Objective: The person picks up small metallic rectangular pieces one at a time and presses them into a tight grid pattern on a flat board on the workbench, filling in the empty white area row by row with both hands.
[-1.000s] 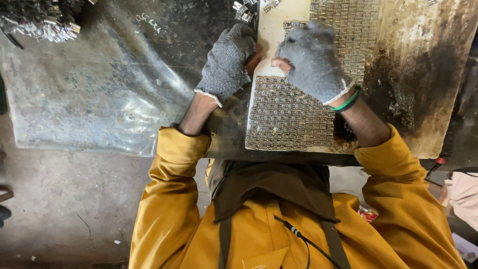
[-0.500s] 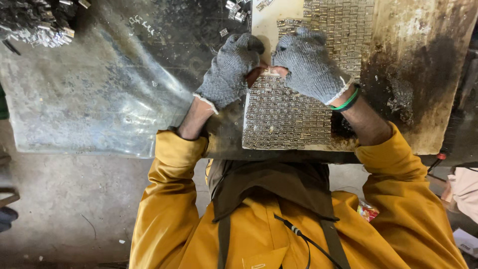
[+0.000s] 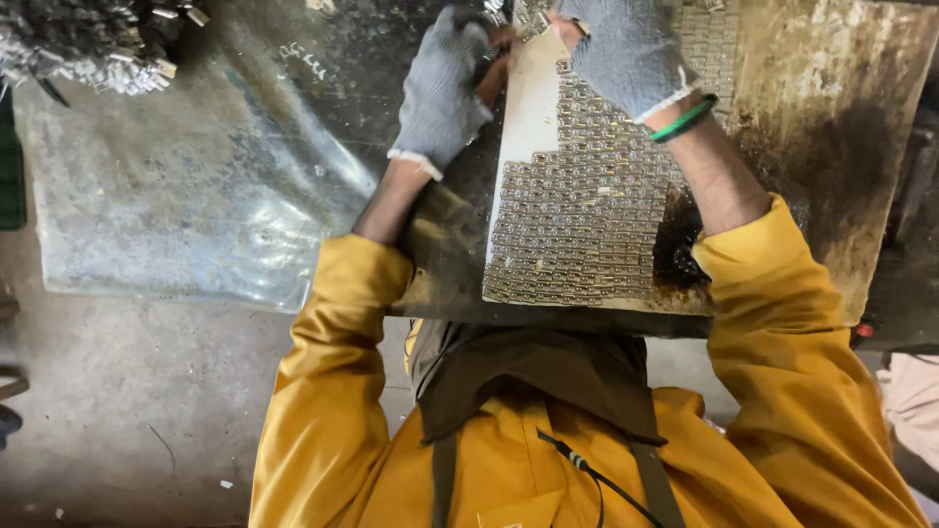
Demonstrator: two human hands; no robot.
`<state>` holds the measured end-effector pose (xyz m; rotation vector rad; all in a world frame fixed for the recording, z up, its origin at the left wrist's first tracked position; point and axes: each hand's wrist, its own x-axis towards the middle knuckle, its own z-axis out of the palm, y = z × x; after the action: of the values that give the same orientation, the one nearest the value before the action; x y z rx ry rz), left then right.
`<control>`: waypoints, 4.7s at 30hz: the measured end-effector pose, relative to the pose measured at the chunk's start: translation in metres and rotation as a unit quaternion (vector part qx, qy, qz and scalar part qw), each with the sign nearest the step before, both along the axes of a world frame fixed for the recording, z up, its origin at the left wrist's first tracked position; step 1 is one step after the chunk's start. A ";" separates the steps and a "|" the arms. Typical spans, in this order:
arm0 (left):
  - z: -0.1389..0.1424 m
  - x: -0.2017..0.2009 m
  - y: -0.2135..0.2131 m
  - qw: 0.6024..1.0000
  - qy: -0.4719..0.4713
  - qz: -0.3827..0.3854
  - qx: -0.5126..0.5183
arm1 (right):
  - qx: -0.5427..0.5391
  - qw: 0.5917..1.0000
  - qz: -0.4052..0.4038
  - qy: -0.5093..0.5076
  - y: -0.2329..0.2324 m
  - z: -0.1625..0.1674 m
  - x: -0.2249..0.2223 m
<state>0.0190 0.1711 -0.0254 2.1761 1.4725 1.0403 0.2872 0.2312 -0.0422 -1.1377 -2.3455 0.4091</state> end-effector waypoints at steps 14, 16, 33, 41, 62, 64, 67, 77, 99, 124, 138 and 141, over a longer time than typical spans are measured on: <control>-0.012 0.009 0.007 0.997 0.029 -0.052 0.043 | -0.002 0.999 -0.025 -0.024 -0.014 0.010 -0.005; -0.013 0.011 0.011 0.996 0.040 -0.059 0.045 | 0.136 0.981 -0.018 -0.139 -0.012 0.008 -0.009; -0.020 -0.001 -0.003 0.995 -0.020 -0.096 0.016 | 0.045 0.988 0.010 -0.150 -0.052 0.014 -0.008; -0.017 -0.008 -0.015 0.984 0.012 -0.126 -0.123 | 0.016 0.985 0.070 -0.155 -0.071 0.014 -0.018; -0.016 -0.011 -0.025 0.982 0.069 -0.165 -0.057 | -0.069 0.979 0.083 -0.174 -0.089 0.028 -0.025; -0.012 -0.011 -0.027 0.981 0.074 -0.159 -0.084 | -0.103 0.977 0.086 -0.165 -0.089 0.022 -0.030; -0.004 -0.009 -0.027 0.971 0.087 -0.156 -0.161 | -0.130 0.978 0.081 -0.139 -0.084 0.020 -0.032; 0.007 -0.010 -0.028 0.978 0.089 -0.158 -0.107 | -0.042 0.983 0.072 -0.161 -0.091 0.038 -0.034; 0.008 -0.049 -0.044 0.990 0.090 -0.108 -0.026 | 0.016 0.986 0.040 -0.161 -0.019 -0.004 -0.021; 0.007 0.001 -0.038 0.992 0.060 -0.115 -0.006 | 0.012 0.984 0.073 -0.160 -0.077 0.024 -0.009; 0.016 -0.027 -0.032 0.997 -0.001 -0.073 -0.031 | 0.083 0.986 0.076 -0.124 -0.062 0.044 -0.012; 0.018 -0.056 -0.029 0.999 0.040 0.010 0.034 | 0.074 0.988 0.066 -0.117 -0.035 0.041 -0.043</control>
<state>-0.0368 0.1420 -0.0070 2.2789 1.5183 1.0345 0.2442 0.1958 -0.0016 -1.0113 -2.6159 0.1488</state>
